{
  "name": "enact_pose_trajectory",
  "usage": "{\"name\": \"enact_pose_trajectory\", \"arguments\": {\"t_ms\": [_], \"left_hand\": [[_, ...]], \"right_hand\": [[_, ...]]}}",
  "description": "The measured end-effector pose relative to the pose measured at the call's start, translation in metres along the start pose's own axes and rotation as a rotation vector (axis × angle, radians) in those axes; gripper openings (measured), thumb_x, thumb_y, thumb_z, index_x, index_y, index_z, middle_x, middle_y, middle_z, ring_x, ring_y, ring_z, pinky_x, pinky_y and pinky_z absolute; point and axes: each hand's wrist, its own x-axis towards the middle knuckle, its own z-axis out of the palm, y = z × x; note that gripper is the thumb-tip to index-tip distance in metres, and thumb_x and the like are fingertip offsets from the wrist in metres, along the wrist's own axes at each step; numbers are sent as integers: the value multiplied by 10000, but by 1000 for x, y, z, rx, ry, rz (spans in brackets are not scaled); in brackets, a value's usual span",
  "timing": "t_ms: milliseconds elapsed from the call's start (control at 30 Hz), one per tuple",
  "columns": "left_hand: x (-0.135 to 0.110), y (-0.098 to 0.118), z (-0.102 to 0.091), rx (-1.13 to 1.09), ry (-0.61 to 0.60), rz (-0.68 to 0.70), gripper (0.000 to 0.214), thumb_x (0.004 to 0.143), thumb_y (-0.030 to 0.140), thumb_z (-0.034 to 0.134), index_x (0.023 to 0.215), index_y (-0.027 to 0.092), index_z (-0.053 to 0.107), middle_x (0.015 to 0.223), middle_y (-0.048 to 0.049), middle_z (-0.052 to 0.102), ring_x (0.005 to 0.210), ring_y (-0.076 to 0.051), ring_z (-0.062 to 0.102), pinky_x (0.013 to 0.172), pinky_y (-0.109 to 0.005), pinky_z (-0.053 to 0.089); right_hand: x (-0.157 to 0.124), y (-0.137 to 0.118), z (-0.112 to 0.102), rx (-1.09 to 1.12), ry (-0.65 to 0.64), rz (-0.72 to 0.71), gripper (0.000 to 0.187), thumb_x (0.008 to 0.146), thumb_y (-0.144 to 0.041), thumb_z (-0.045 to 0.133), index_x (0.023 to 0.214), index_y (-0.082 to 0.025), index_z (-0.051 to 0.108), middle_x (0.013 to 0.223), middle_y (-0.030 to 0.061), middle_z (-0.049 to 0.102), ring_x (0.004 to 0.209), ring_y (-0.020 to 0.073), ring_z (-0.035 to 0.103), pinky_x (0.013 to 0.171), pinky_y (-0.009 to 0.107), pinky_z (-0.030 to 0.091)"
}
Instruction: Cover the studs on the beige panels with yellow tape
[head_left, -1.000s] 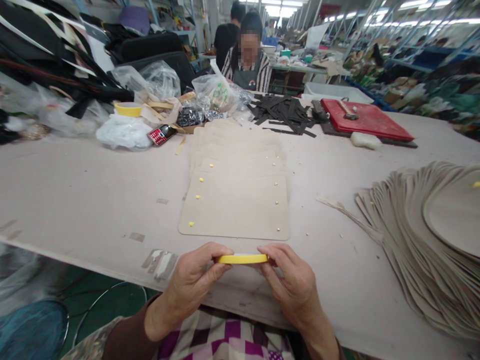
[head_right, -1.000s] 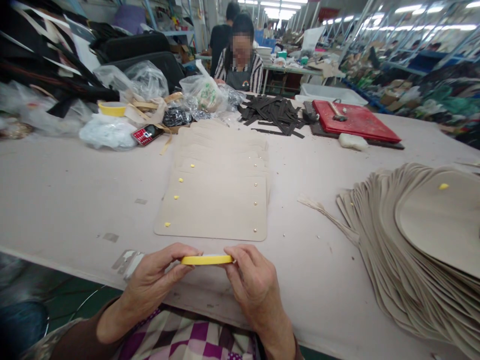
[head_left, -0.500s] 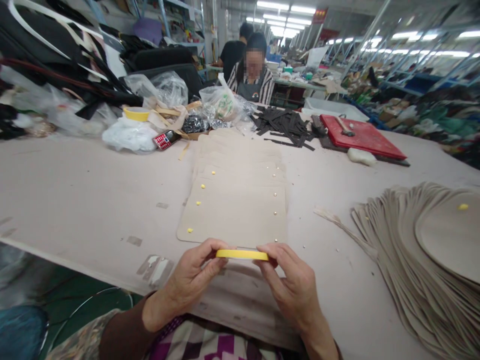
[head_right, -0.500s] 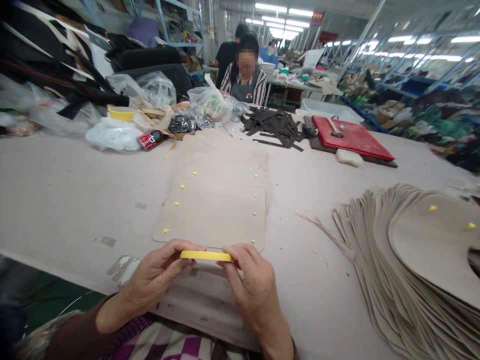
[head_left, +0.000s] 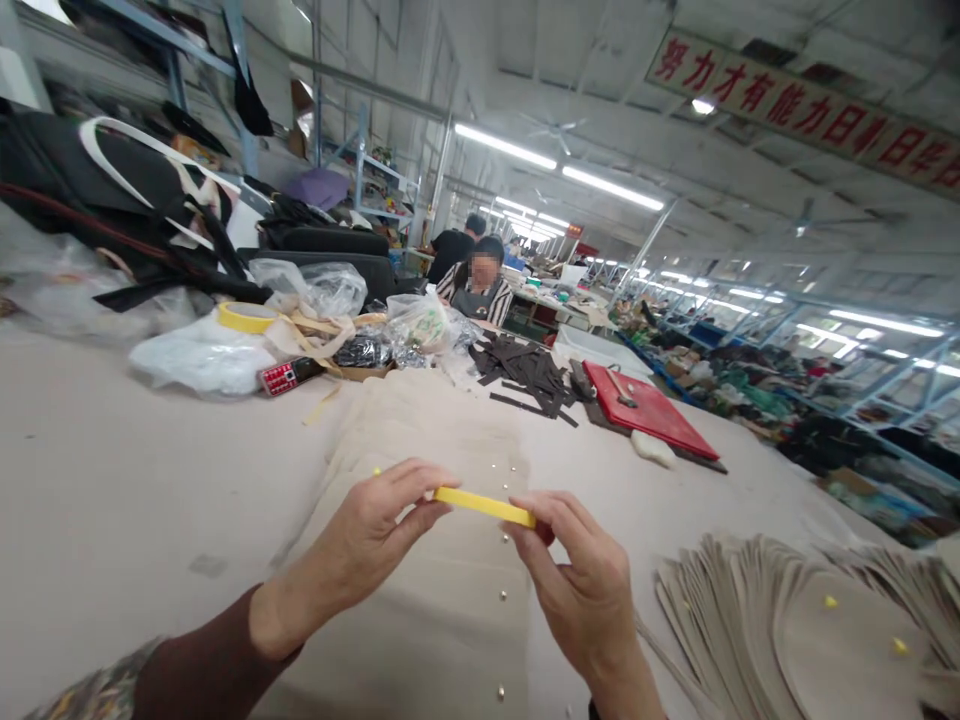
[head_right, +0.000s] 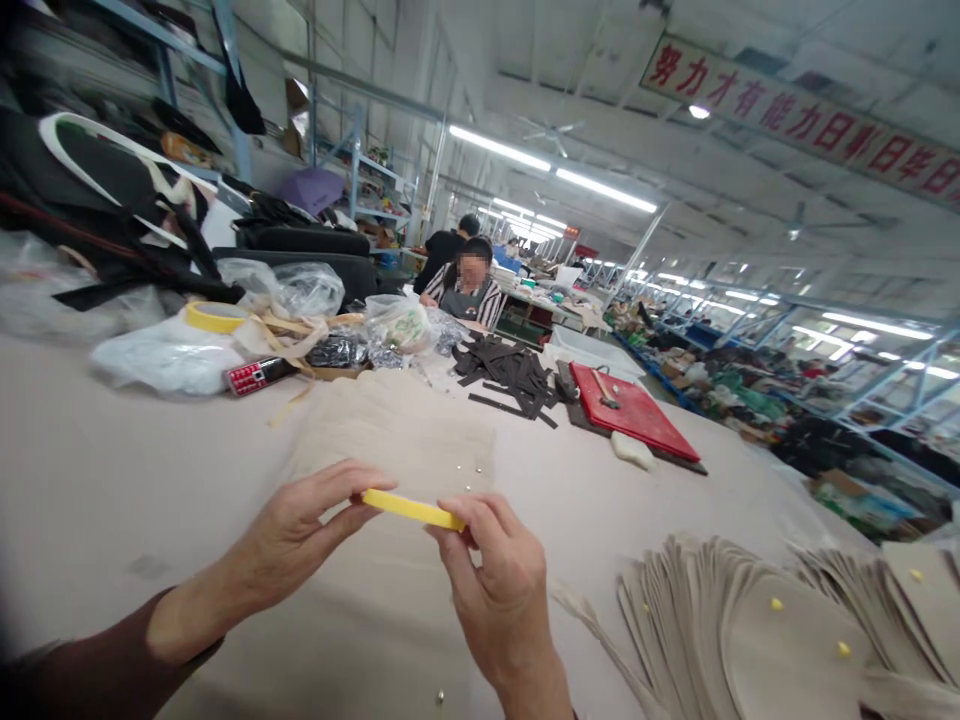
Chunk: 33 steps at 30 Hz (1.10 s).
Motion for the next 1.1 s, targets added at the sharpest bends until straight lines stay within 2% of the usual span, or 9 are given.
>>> {"name": "enact_pose_trajectory", "arguments": {"t_ms": [167,300,467,600,800,1000,1100], "left_hand": [[50,-22,2,65,-40,-16,179,963,204,568,1099,246,676,969,14,702,870,-121,648,771,-203,470],[68,-45,18,18,-13,-26,136,969,214,558,1055,232,661,892,27,675,814,-116,621,732,-203,445],[66,-69,42,-94,27,-157,99,975,262,556,989,225,646,769,48,586,690,-107,540,651,-208,402],[60,-79,53,-161,25,-224,82,964,264,573,968,235,649,744,60,558,670,-101,513,625,-204,382],[57,-86,56,-192,47,-239,91,964,258,571,1002,261,653,774,67,577,680,-95,511,635,-199,386],[59,-85,52,-170,64,-243,98,958,242,562,993,255,653,777,61,614,692,-102,559,648,-199,434],[60,-81,49,-103,71,-179,193,936,205,575,1114,258,624,968,23,684,866,-130,637,760,-217,500]], "right_hand": [[34,23,5,-66,15,-33,133,906,-93,608,984,-181,671,814,7,637,690,103,582,627,166,499],[48,51,11,-101,25,-24,150,908,-96,609,1012,-186,669,835,2,639,704,98,585,636,156,493],[49,88,16,-89,-45,40,147,907,-128,644,1033,-199,670,834,-11,636,664,91,562,620,171,480],[48,103,21,-37,-77,86,123,918,-116,627,991,-204,671,804,-23,633,669,85,567,616,166,469],[48,104,23,-57,-116,53,145,924,-104,604,1012,-207,658,840,-13,638,701,80,591,640,150,484],[50,96,26,-78,-68,23,119,902,-101,604,954,-186,669,792,-8,648,651,85,599,612,149,493],[49,98,27,-126,-63,-1,126,906,-106,590,971,-188,662,800,-10,671,654,88,617,628,150,502]]}}
